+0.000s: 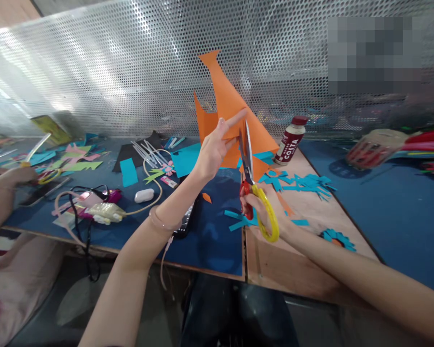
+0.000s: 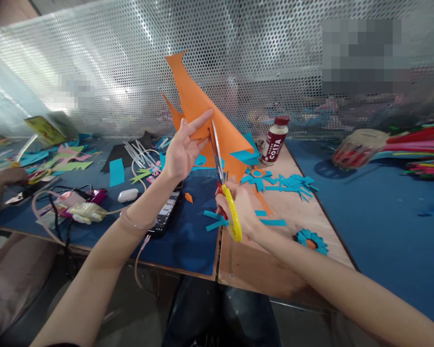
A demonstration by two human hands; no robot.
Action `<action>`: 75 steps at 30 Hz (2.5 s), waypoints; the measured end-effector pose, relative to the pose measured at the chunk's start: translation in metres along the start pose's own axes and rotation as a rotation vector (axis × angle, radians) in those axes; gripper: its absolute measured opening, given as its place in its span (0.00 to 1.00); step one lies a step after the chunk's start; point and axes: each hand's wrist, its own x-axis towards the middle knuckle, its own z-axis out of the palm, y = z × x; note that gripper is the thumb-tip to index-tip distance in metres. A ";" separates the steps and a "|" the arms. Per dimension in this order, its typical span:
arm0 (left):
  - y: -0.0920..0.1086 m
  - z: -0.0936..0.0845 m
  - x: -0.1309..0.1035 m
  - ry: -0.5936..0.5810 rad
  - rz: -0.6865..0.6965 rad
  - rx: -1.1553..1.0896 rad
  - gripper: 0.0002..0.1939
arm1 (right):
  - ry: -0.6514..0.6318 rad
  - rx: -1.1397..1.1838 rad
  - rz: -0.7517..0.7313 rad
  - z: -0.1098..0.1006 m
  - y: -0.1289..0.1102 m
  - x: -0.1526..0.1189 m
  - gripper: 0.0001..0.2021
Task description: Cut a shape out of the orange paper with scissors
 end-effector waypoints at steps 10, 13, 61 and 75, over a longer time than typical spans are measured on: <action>-0.004 -0.001 0.001 0.036 -0.016 0.079 0.27 | 0.006 -0.044 -0.028 -0.002 0.003 0.000 0.05; -0.005 -0.003 0.001 0.037 -0.029 0.056 0.27 | 0.024 -0.046 -0.005 -0.001 0.002 0.001 0.04; -0.018 0.017 0.005 0.068 -0.041 -0.078 0.21 | -0.018 0.074 -0.003 -0.019 0.013 -0.002 0.05; -0.022 0.016 0.005 0.095 -0.061 0.044 0.25 | -0.036 0.057 -0.006 -0.019 0.017 -0.003 0.08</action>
